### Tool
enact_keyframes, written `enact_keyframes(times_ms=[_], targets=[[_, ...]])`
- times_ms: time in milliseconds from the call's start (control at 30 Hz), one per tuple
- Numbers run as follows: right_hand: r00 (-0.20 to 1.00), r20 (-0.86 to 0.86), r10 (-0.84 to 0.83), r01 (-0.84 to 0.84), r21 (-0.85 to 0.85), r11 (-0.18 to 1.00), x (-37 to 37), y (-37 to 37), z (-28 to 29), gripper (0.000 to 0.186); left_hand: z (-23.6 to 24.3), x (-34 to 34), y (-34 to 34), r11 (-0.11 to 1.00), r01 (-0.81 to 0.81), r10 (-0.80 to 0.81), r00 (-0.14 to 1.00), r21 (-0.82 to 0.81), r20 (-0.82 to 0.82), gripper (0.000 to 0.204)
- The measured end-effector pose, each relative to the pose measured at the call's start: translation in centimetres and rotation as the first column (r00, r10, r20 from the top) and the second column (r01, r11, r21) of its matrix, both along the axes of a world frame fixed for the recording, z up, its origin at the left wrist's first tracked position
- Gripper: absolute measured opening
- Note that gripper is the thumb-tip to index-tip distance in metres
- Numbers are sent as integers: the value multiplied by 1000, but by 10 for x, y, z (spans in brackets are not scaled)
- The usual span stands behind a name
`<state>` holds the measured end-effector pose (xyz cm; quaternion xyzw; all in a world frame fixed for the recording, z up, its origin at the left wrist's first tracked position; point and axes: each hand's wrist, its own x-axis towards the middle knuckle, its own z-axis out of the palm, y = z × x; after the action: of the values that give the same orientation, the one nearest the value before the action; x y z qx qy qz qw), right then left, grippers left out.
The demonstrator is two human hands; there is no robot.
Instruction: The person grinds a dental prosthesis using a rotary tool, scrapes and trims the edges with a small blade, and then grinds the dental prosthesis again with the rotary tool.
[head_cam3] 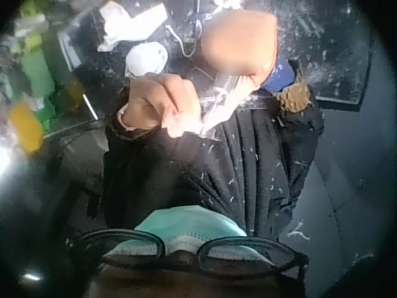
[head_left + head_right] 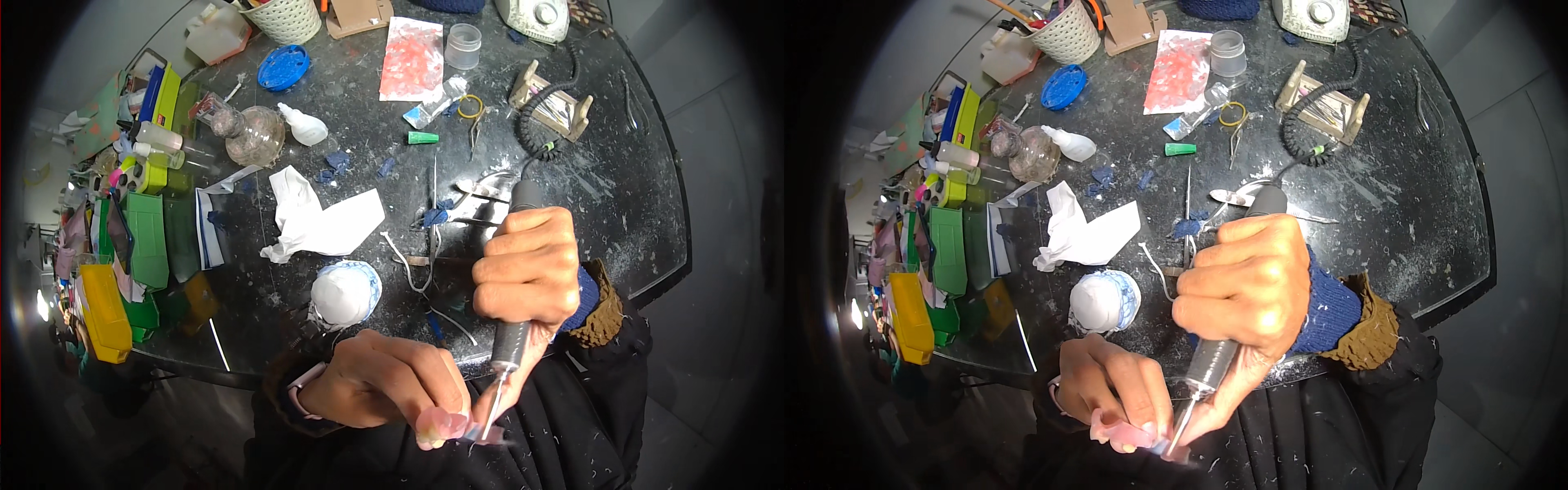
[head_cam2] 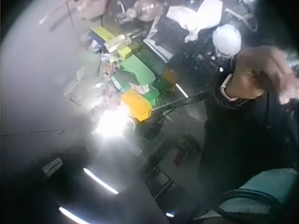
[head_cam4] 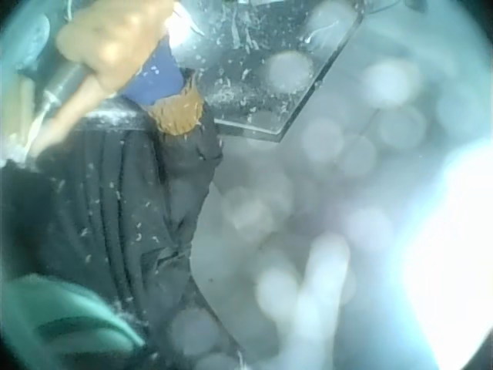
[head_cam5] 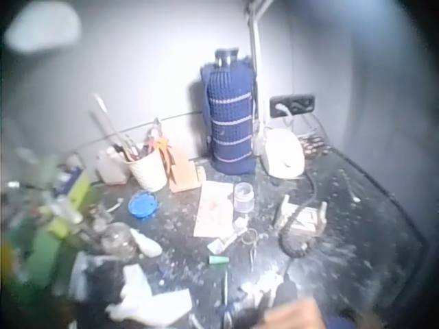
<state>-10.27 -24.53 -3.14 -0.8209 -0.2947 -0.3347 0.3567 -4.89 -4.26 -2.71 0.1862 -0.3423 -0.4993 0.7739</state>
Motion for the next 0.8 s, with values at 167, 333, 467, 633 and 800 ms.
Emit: enact_keyframes(times_ms=[167,333,467,633,800], targets=[[976,-209,-59,60,-4,998,-6,1,18,72,3,0,0,999,18,-18,1000,32,-8,4],[982,-190,-5,8,18,1000,-4,3,11,74,0,1,0,1000,30,-30,999,7,-30,3],[991,-131,-1,6,41,999,-2,2,7,72,-4,0,-2,1000,12,-12,1000,-18,-27,1],[984,-170,44,-29,92,995,-2,6,9,70,-1,-1,0,1000,-5,4,1000,-30,-20,3],[991,-135,22,-12,78,997,-1,6,6,68,0,-2,3,1000,-20,20,1000,9,0,2]])
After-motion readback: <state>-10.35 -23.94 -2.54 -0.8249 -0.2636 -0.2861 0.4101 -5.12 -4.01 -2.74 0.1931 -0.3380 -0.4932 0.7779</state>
